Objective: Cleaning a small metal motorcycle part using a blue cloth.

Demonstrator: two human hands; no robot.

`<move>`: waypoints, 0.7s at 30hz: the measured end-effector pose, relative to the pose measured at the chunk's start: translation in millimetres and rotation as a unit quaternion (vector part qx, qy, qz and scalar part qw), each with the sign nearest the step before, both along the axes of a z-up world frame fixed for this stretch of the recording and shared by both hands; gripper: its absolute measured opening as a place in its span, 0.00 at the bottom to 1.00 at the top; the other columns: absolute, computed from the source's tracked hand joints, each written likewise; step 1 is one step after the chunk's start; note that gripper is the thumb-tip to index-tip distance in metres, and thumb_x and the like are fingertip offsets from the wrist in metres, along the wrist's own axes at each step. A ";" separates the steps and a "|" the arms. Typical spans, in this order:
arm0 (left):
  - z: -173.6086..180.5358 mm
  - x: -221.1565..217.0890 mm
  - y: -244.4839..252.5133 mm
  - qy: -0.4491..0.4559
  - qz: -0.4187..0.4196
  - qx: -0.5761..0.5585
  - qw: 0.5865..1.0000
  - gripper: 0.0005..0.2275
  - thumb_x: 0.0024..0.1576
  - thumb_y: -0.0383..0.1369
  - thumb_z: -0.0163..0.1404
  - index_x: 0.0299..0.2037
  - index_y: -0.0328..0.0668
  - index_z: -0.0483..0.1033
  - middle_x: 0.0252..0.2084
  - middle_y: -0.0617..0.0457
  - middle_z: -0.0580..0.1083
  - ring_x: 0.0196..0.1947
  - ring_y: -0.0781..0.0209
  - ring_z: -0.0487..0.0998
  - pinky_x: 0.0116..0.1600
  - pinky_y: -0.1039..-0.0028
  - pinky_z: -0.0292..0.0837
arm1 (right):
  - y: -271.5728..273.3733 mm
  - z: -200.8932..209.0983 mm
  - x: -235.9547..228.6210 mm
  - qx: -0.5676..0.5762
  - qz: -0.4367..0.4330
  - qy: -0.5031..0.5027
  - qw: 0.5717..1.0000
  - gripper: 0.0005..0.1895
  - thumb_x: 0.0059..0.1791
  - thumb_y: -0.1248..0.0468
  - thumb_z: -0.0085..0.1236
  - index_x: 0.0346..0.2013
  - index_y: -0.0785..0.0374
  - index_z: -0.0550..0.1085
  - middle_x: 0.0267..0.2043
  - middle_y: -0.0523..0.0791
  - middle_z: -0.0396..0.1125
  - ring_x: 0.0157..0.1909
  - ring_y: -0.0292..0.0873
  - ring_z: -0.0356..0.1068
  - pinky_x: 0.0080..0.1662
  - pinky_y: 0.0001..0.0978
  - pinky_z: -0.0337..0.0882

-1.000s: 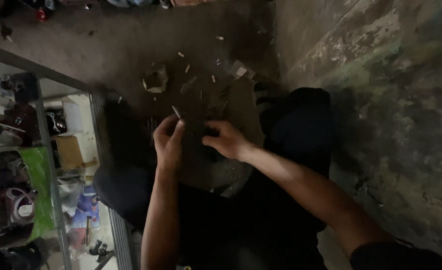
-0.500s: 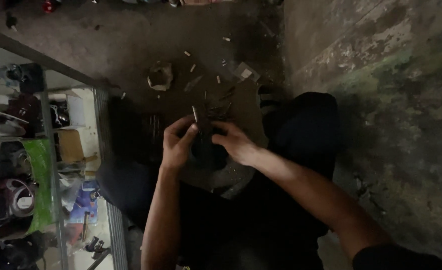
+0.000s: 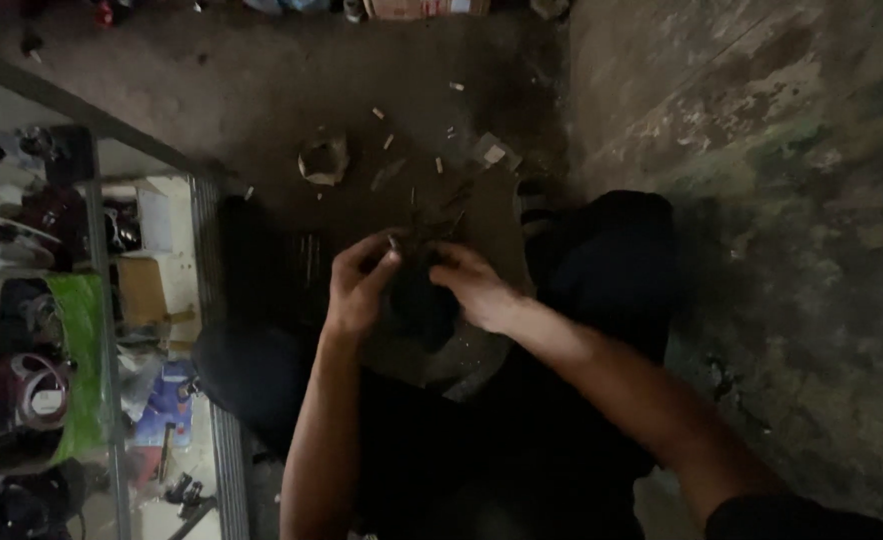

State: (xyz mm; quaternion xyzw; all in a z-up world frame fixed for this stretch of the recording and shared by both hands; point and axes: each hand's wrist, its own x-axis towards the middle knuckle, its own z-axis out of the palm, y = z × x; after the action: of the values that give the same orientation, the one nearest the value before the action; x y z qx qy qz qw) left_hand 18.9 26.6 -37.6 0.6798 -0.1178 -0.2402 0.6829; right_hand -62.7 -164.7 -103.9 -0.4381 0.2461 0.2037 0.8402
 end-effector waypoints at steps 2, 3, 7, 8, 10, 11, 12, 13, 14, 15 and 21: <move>11.6 -2.2 -2.5 0.014 -0.018 -0.002 1.000 0.15 0.63 0.32 0.54 0.57 0.32 0.77 0.48 0.51 0.80 0.46 0.65 0.79 0.52 0.74 0.75 | -0.5 13.2 -3.4 0.047 -0.012 -0.011 0.999 0.28 0.53 0.66 0.51 0.68 0.67 0.63 0.55 0.50 0.68 0.52 0.46 0.71 0.51 0.40 0.75; 18.0 -1.8 -5.0 0.022 -0.038 -0.005 0.999 0.15 0.64 0.33 0.53 0.58 0.33 0.77 0.48 0.51 0.80 0.46 0.65 0.79 0.51 0.74 0.75 | -2.0 20.2 -3.3 0.093 -0.026 -0.026 0.995 0.27 0.53 0.66 0.51 0.67 0.68 0.63 0.55 0.50 0.68 0.52 0.46 0.71 0.51 0.40 0.75; 17.7 -2.0 -10.1 -0.008 0.011 0.000 1.000 0.15 0.63 0.31 0.54 0.57 0.33 0.76 0.48 0.53 0.79 0.47 0.66 0.78 0.51 0.74 0.75 | -0.1 10.6 -0.1 0.005 -0.009 -0.071 0.997 0.27 0.52 0.67 0.52 0.67 0.68 0.64 0.52 0.50 0.69 0.49 0.44 0.70 0.49 0.37 0.74; 15.4 -1.0 -8.9 -0.007 0.038 -0.016 0.999 0.14 0.62 0.31 0.55 0.55 0.33 0.76 0.46 0.53 0.79 0.46 0.66 0.78 0.51 0.74 0.76 | 2.2 11.8 0.5 -0.051 -0.006 -0.090 0.995 0.28 0.51 0.68 0.53 0.67 0.70 0.65 0.51 0.50 0.70 0.47 0.42 0.70 0.48 0.35 0.74; 10.5 -0.7 -6.6 -0.005 0.064 -0.030 0.997 0.13 0.62 0.31 0.56 0.54 0.33 0.77 0.45 0.53 0.79 0.45 0.65 0.79 0.50 0.74 0.76 | 3.5 21.3 2.0 -0.105 -0.004 -0.107 0.989 0.28 0.51 0.69 0.54 0.67 0.70 0.67 0.51 0.50 0.71 0.46 0.41 0.70 0.46 0.33 0.73; 7.9 -1.5 -5.8 0.005 0.061 -0.023 0.998 0.12 0.62 0.31 0.56 0.52 0.33 0.77 0.44 0.53 0.79 0.43 0.66 0.78 0.49 0.74 0.76 | 2.1 29.5 2.9 -0.117 0.017 -0.092 0.989 0.28 0.51 0.69 0.53 0.66 0.71 0.67 0.50 0.50 0.71 0.46 0.40 0.71 0.46 0.32 0.74; 5.1 -2.0 -5.4 0.015 0.057 -0.016 0.998 0.11 0.63 0.31 0.55 0.51 0.33 0.78 0.42 0.53 0.79 0.41 0.66 0.78 0.47 0.75 0.75 | 0.5 37.3 4.2 -0.128 0.039 -0.077 0.988 0.27 0.51 0.69 0.53 0.66 0.71 0.67 0.50 0.50 0.71 0.46 0.40 0.71 0.46 0.31 0.75; 2.3 -3.5 -5.8 0.016 0.057 -0.015 0.998 0.11 0.63 0.31 0.55 0.51 0.33 0.78 0.42 0.53 0.79 0.41 0.66 0.78 0.47 0.75 0.75 | 1.5 34.1 2.6 -0.127 0.038 -0.075 0.988 0.27 0.51 0.69 0.53 0.66 0.71 0.67 0.50 0.50 0.71 0.46 0.40 0.71 0.46 0.31 0.75; -0.4 -4.1 -6.7 0.030 0.049 -0.043 0.997 0.11 0.64 0.31 0.55 0.52 0.32 0.78 0.42 0.52 0.78 0.41 0.66 0.77 0.46 0.74 0.73 | 1.9 31.4 2.5 -0.090 0.027 -0.053 0.994 0.28 0.51 0.69 0.52 0.67 0.69 0.66 0.51 0.49 0.71 0.46 0.40 0.72 0.45 0.33 0.75; -2.6 -4.6 -7.3 0.044 0.041 -0.071 0.996 0.11 0.66 0.31 0.55 0.53 0.31 0.79 0.42 0.51 0.78 0.40 0.65 0.76 0.46 0.74 0.71 | 2.5 29.0 2.3 -0.053 0.016 -0.030 0.998 0.28 0.51 0.70 0.51 0.68 0.68 0.64 0.51 0.49 0.70 0.46 0.41 0.72 0.45 0.34 0.76; -0.7 -0.3 -12.9 -0.004 0.000 -0.029 1.000 0.13 0.65 0.33 0.53 0.55 0.35 0.78 0.46 0.54 0.79 0.46 0.67 0.77 0.52 0.75 0.73 | -1.7 12.0 -2.1 0.108 -0.061 -0.030 0.992 0.29 0.53 0.71 0.50 0.70 0.64 0.61 0.52 0.48 0.69 0.47 0.41 0.72 0.47 0.37 0.77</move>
State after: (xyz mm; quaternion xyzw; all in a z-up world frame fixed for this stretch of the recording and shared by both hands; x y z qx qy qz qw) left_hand 18.5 13.7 -38.4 0.6603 -0.1276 -0.2343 0.7020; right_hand -64.8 -166.4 -91.9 -0.3346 0.2233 0.1642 0.9007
